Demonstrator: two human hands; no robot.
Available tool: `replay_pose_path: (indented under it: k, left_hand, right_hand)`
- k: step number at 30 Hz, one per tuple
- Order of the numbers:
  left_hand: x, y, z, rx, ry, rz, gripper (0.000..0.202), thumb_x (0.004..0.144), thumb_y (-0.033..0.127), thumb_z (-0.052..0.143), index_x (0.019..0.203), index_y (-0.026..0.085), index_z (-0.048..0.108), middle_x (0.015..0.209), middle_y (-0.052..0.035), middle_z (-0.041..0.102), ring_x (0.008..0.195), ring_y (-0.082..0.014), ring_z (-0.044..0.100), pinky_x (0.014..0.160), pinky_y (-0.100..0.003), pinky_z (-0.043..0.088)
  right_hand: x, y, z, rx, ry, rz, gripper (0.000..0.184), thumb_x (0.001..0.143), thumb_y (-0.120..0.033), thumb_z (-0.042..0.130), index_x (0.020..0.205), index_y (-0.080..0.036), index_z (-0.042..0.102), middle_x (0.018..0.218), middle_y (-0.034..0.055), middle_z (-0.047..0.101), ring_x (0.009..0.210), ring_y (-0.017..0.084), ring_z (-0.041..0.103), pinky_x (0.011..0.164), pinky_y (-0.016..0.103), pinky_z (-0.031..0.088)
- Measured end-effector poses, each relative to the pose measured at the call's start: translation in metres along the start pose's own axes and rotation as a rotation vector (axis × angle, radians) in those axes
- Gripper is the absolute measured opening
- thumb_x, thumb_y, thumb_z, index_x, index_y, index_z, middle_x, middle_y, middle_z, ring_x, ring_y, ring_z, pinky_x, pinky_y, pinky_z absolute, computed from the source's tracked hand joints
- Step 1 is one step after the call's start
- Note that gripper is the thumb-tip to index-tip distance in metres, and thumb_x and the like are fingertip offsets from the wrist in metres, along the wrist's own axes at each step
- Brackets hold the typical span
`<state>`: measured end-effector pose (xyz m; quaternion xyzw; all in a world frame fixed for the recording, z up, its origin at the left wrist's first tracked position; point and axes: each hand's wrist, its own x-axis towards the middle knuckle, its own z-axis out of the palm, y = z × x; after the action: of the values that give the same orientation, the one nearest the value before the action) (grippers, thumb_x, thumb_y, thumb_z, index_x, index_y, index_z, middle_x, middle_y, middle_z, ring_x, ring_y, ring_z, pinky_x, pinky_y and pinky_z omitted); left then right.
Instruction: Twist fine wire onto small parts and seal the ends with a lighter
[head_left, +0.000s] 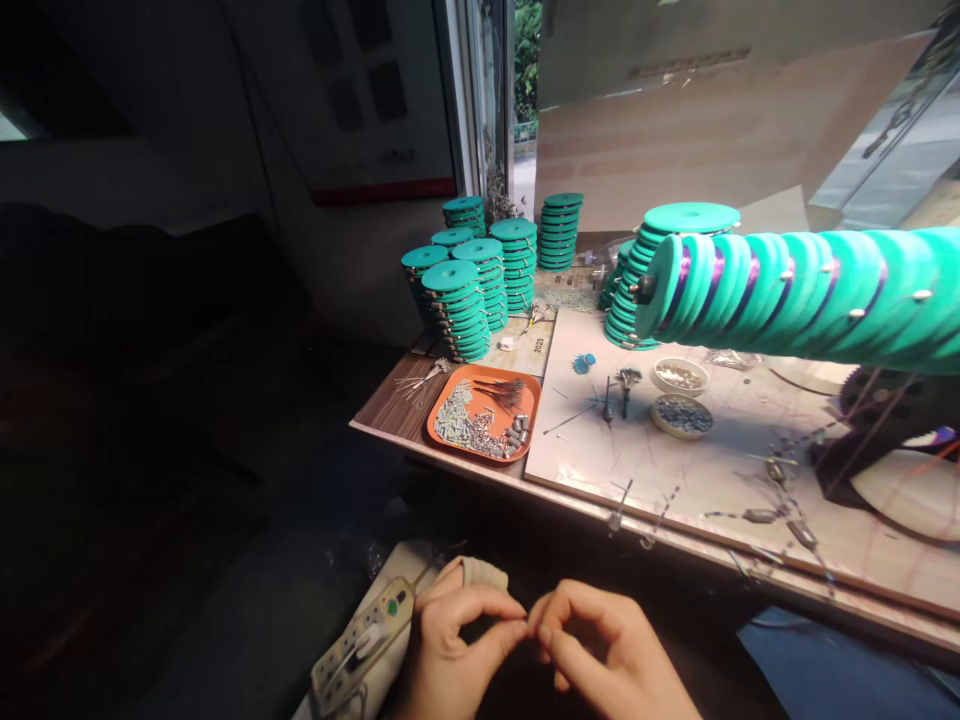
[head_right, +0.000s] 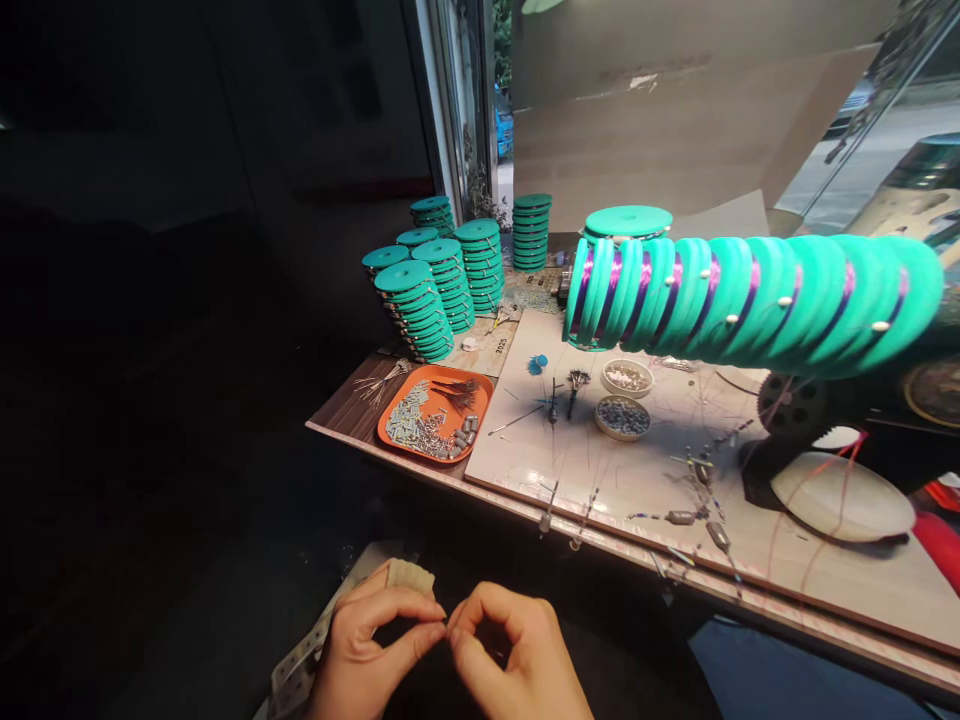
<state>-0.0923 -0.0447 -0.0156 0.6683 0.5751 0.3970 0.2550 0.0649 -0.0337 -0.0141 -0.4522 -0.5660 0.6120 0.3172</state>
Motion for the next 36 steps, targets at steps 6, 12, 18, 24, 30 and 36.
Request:
replay_pose_path:
  k: [6, 12, 18, 24, 30, 36]
  left_hand:
    - [-0.0010, 0.0013, 0.0001, -0.079, -0.054, -0.001, 0.016, 0.065, 0.010, 0.066, 0.053, 0.019, 0.061, 0.054, 0.0013, 0.066, 0.057, -0.0155, 0.059, 0.067, -0.030, 0.045]
    - [-0.0006, 0.0015, 0.0016, -0.066, -0.053, -0.048, 0.017, 0.064, 0.014, 0.068, 0.050, 0.020, 0.060, 0.053, 0.0004, 0.065, 0.058, -0.0168, 0.058, 0.069, -0.033, 0.044]
    - [-0.0011, -0.0021, 0.0020, -0.067, -0.041, -0.085, 0.014, 0.061, 0.013, 0.071, 0.052, 0.020, 0.063, 0.054, 0.0002, 0.066, 0.058, -0.0174, 0.058, 0.070, -0.034, 0.043]
    - [-0.0019, -0.0035, 0.0019, -0.088, -0.077, -0.027, 0.017, 0.066, 0.015, 0.067, 0.052, 0.019, 0.060, 0.055, 0.0012, 0.065, 0.058, -0.0158, 0.058, 0.074, -0.035, 0.041]
    - [-0.0005, -0.0048, 0.0023, -0.046, -0.057, -0.099, 0.011, 0.059, 0.014, 0.074, 0.055, 0.022, 0.067, 0.054, 0.0006, 0.067, 0.059, -0.0185, 0.061, 0.073, -0.036, 0.044]
    - [-0.0008, -0.0039, 0.0013, -0.047, -0.037, -0.081, 0.011, 0.059, 0.015, 0.074, 0.055, 0.023, 0.068, 0.052, 0.0017, 0.066, 0.055, -0.0180, 0.060, 0.077, -0.040, 0.044]
  right_hand:
    - [0.0001, 0.0030, 0.0001, 0.004, -0.003, 0.033, 0.020, 0.075, -0.028, 0.052, 0.059, -0.016, 0.055, 0.068, 0.0045, 0.065, 0.057, 0.015, 0.055, 0.052, 0.022, 0.043]
    - [-0.0012, 0.0003, -0.0007, -0.032, 0.007, 0.028, 0.021, 0.074, -0.027, 0.054, 0.057, -0.016, 0.057, 0.064, 0.0026, 0.062, 0.059, 0.015, 0.054, 0.053, 0.022, 0.042]
    - [-0.0003, 0.0053, 0.0012, -0.125, 0.003, 0.037, 0.019, 0.073, -0.025, 0.050, 0.057, -0.017, 0.055, 0.062, 0.0029, 0.060, 0.059, 0.016, 0.051, 0.052, 0.024, 0.040]
    - [-0.0007, 0.0090, 0.0001, -0.141, -0.009, 0.032, 0.019, 0.076, -0.026, 0.051, 0.062, -0.016, 0.060, 0.065, 0.0023, 0.062, 0.061, 0.016, 0.053, 0.053, 0.022, 0.040]
    - [-0.0012, 0.0013, 0.0003, -0.121, 0.021, 0.018, 0.020, 0.074, -0.025, 0.051, 0.057, -0.016, 0.057, 0.061, 0.0019, 0.061, 0.057, 0.015, 0.052, 0.052, 0.022, 0.041]
    - [0.0004, 0.0055, 0.0014, -0.131, 0.007, 0.050, 0.019, 0.074, -0.026, 0.049, 0.059, -0.017, 0.056, 0.062, 0.0027, 0.061, 0.057, 0.015, 0.052, 0.051, 0.023, 0.040]
